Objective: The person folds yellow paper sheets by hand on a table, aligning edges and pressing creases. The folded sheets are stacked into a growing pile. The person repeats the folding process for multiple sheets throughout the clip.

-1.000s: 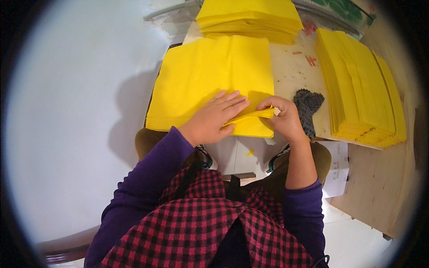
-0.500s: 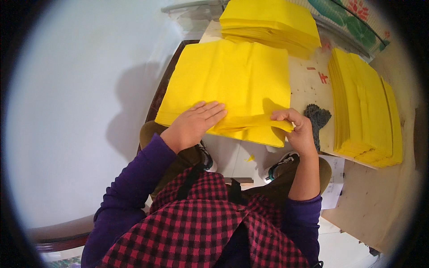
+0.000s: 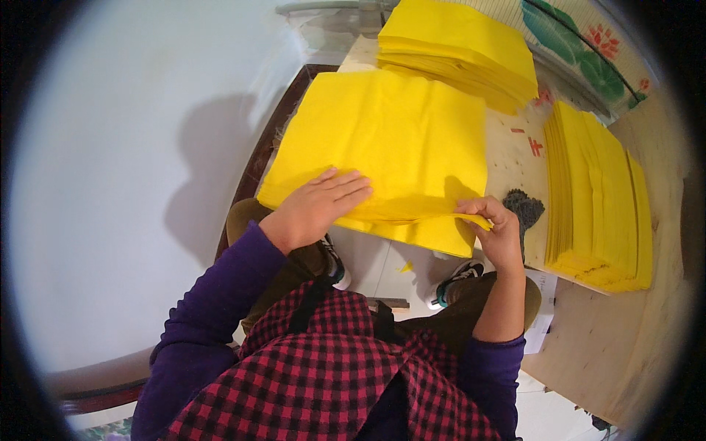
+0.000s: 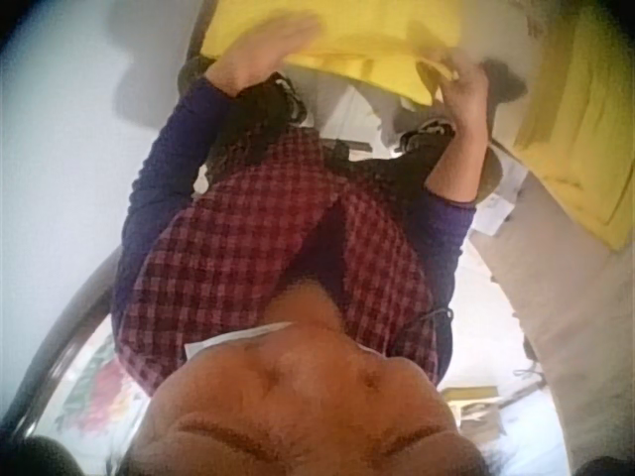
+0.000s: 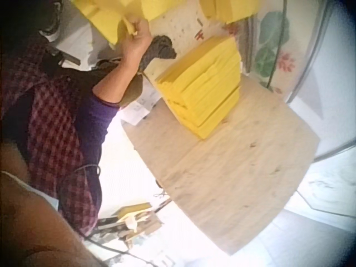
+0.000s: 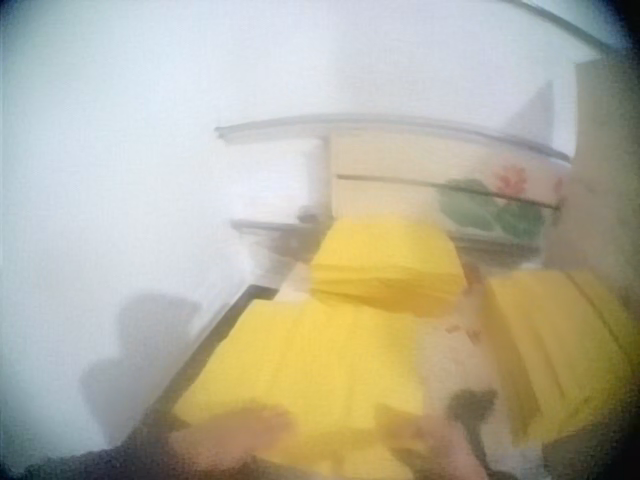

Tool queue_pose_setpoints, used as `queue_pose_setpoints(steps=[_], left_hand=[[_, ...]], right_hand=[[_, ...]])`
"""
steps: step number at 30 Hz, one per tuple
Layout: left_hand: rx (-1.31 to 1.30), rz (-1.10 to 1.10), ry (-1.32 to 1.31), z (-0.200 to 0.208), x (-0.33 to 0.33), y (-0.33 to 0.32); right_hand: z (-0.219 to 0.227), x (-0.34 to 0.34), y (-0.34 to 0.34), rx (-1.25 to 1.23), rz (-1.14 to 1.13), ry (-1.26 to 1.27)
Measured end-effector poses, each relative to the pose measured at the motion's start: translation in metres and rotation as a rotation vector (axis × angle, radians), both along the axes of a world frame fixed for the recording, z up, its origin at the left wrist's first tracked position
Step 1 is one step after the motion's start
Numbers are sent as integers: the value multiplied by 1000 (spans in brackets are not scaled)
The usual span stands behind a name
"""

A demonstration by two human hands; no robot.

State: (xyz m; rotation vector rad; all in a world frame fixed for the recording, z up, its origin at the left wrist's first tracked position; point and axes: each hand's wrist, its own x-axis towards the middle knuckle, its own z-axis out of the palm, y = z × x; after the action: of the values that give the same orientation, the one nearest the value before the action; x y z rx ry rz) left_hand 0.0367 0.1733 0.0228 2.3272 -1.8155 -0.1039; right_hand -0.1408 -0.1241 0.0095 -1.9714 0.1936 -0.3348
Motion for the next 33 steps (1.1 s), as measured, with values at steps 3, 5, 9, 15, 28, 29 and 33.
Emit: queue_pose_setpoints(steps=[3,5,9,15,28,29,33], left_hand=[[-54,85,-111,1,7,23],[-65,172,-191,1,16,42],[-121,328,-236,-9,35,73],[-451,331,134,-23,60,86],[-583,272,630,-35,84,77],[-598,249,623,-37,86,77],[-576,258,680,-40,91,80]], right_hand=[[0,0,1,-21,-7,-5],[0,-1,1,26,-2,-2],[-3,-1,1,57,-15,7],[-8,-1,-2,50,34,-45],[-13,-4,5,19,-62,-67],[-12,-4,7,28,-84,-50],[-8,-3,14,43,-100,-68]])
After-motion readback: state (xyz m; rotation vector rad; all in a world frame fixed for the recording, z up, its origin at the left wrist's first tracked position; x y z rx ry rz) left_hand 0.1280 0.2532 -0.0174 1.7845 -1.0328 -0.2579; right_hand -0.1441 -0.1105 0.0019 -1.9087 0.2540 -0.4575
